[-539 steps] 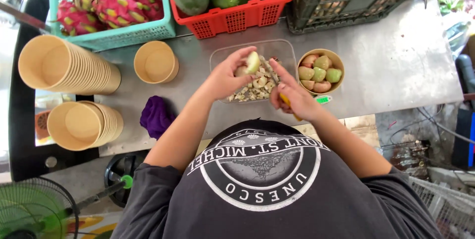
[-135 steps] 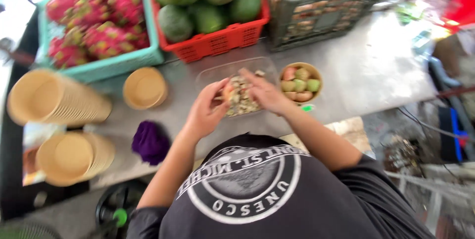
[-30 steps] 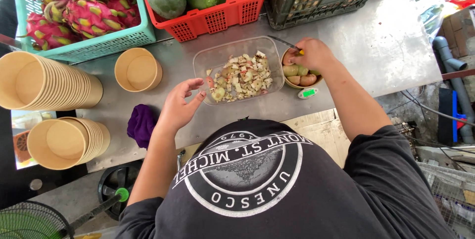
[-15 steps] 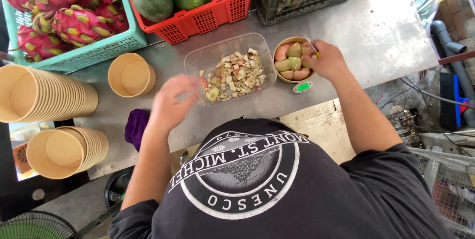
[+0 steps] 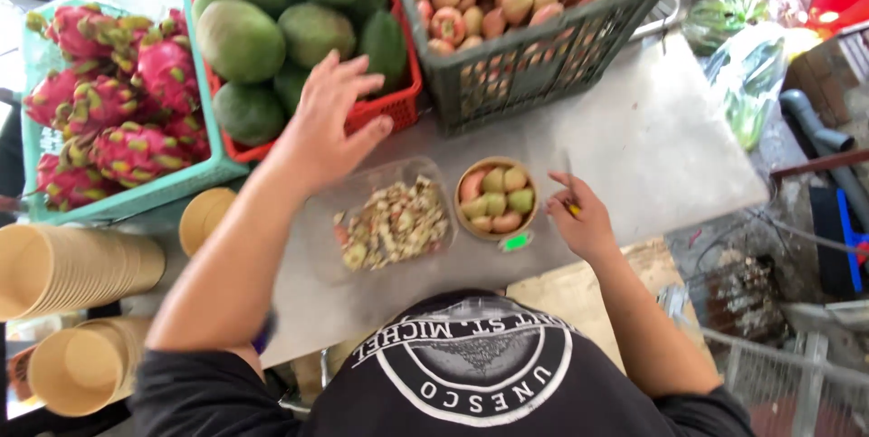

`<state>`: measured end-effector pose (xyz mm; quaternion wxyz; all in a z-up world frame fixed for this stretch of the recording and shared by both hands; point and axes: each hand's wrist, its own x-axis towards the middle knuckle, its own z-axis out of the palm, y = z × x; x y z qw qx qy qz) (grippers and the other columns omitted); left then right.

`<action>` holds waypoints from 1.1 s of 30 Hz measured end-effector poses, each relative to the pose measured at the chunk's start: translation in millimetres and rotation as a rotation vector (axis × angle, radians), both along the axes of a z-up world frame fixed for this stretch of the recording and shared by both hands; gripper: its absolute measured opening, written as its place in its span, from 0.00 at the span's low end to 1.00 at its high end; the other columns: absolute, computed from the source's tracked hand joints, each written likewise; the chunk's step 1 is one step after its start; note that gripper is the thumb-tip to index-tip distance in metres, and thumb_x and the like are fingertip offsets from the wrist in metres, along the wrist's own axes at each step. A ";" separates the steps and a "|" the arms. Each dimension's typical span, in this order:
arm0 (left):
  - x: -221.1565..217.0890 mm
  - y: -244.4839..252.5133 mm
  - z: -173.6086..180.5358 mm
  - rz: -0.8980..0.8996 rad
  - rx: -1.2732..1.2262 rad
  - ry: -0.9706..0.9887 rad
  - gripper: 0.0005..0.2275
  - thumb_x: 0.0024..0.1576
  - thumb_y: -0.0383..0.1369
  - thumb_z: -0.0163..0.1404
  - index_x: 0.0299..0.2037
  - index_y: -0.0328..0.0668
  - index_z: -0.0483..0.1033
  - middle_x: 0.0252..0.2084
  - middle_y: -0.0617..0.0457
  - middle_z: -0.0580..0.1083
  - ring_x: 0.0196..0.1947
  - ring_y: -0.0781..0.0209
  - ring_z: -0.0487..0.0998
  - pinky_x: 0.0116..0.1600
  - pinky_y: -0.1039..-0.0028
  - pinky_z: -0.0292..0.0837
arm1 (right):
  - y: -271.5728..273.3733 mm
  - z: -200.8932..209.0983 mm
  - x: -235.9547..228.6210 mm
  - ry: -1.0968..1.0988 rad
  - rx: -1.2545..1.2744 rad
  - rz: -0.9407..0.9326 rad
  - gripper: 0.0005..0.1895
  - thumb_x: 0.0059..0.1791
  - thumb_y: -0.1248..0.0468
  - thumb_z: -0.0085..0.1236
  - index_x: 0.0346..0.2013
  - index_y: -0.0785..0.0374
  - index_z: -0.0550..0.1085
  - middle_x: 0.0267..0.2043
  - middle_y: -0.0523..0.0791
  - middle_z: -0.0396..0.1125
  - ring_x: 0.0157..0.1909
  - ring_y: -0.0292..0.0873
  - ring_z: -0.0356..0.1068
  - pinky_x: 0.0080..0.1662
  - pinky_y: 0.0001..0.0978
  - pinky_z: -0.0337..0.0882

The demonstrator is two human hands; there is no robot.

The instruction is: The person prepares wax apples by slicing them with a knife, placing the edible pieces into a paper bowl and the cores into a plastic container. They repeatedly select fruit from a crate, cut them, and occasionally wipe the work surface with a cloth.

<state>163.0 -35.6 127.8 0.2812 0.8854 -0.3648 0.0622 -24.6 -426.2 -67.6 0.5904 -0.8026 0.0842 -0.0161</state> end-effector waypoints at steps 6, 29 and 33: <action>155.0 -130.5 14.1 -0.072 0.256 -0.053 0.22 0.57 0.42 0.58 0.57 0.39 0.74 0.58 0.41 0.73 0.64 0.40 0.69 0.70 0.52 0.59 | -89.1 -44.5 34.8 0.301 0.434 -0.034 0.32 0.50 0.69 0.51 0.70 0.59 0.59 0.43 0.41 0.74 0.26 0.29 0.58 0.26 0.22 0.59; 300.9 -365.0 -156.5 0.094 0.517 0.309 0.25 0.62 0.48 0.52 0.56 0.30 0.67 0.51 0.34 0.75 0.53 0.39 0.76 0.57 0.56 0.71 | -118.6 -152.7 18.3 0.197 1.138 0.063 0.17 0.57 0.63 0.43 0.58 0.69 0.67 0.35 0.50 0.69 0.21 0.31 0.54 0.26 0.24 0.59; 300.9 -346.7 -129.0 0.069 0.532 0.333 0.25 0.61 0.48 0.52 0.58 0.34 0.67 0.54 0.37 0.75 0.55 0.40 0.76 0.59 0.55 0.70 | -116.6 -144.5 25.7 0.212 1.111 0.066 0.17 0.57 0.62 0.41 0.57 0.69 0.67 0.34 0.50 0.68 0.20 0.31 0.53 0.25 0.24 0.58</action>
